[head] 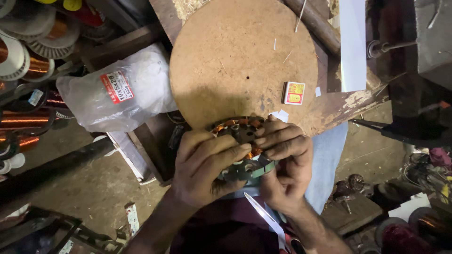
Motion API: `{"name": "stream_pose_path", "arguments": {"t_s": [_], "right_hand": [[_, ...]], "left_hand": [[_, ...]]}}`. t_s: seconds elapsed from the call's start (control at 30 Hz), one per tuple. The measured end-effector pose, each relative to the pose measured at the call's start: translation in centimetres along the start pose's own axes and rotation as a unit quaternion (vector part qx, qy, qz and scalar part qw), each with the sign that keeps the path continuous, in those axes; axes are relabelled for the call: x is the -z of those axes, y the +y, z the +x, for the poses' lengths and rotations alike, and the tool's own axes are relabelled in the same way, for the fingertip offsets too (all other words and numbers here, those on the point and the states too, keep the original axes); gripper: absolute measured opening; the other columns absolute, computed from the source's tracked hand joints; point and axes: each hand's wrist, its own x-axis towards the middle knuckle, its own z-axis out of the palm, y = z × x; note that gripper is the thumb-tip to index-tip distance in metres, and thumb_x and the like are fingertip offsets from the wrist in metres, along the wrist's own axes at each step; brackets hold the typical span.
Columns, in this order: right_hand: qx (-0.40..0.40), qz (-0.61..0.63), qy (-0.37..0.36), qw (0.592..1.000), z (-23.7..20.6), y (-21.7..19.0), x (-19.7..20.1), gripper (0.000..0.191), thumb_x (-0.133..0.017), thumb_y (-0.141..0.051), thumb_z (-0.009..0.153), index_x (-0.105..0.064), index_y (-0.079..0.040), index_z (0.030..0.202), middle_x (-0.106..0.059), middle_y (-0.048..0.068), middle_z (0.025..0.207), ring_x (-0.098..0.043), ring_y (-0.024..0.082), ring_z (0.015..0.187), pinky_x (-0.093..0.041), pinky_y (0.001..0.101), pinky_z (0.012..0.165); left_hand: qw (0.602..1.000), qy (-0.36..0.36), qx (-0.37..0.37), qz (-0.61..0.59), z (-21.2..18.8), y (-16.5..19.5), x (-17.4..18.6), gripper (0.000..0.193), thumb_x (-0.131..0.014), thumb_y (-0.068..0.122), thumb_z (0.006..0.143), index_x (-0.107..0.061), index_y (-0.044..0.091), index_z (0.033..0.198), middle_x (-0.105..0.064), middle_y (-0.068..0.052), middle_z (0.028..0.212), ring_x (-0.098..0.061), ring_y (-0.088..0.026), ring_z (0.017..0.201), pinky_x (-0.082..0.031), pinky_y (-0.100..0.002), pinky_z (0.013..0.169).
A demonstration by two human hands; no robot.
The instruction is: The person inserts small white paper strips into the slots of a circular stator component while seated on the floor. They repeatedly pick up the stator, place it on a wooden board, and use scissors to trim excess material.
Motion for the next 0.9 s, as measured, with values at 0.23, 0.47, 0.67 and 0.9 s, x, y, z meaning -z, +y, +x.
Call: {"name": "stream_pose_path", "arguments": {"t_s": [0.23,0.47,0.67,0.9], "right_hand": [[-0.032,0.046,-0.039,0.998,0.3,-0.3,1.3,0.028,-0.074,-0.013,0.101,-0.052,-0.005,0.117,-0.061,0.013,0.118,-0.058,0.022,0.121,-0.043,0.0392,0.111],[-0.098,0.105,-0.04,0.989,1.4,-1.1,1.4,0.025,-0.073,-0.005,0.101,-0.054,-0.003,0.117,-0.059,0.015,0.126,-0.057,0.025,0.128,-0.049,0.0421,0.116],[-0.035,-0.089,0.027,0.995,2.3,-0.9,4.6,0.033,-0.07,0.0,0.102,-0.057,0.003,0.132,-0.061,0.014,0.13,-0.062,0.022,0.126,-0.051,0.0348,0.117],[-0.083,-0.401,-0.006,0.912,0.1,-1.5,6.6,0.038,-0.081,-0.001,0.087,-0.07,-0.004,0.124,-0.063,0.014,0.117,-0.064,0.027,0.106,-0.052,0.0322,0.088]], "left_hand": [[0.996,-0.05,0.033,-0.062,0.4,0.1,1.5,0.046,-0.083,0.022,0.083,-0.072,0.029,0.126,-0.058,-0.004,0.131,-0.057,-0.027,0.114,-0.051,-0.041,0.102],[0.994,-0.04,0.06,-0.077,2.6,0.9,1.7,0.044,-0.082,0.013,0.081,-0.07,0.023,0.122,-0.057,-0.009,0.128,-0.058,-0.033,0.118,-0.053,-0.043,0.102],[0.992,-0.019,0.111,-0.059,4.9,-1.0,0.9,0.036,-0.072,0.015,0.098,-0.066,0.015,0.134,-0.05,-0.016,0.132,-0.059,-0.028,0.115,-0.056,-0.04,0.098],[0.986,0.056,0.149,-0.057,6.8,-5.0,-0.3,0.028,-0.062,0.024,0.119,-0.061,0.002,0.136,-0.051,-0.015,0.127,-0.057,-0.029,0.123,-0.048,-0.041,0.11]]}}
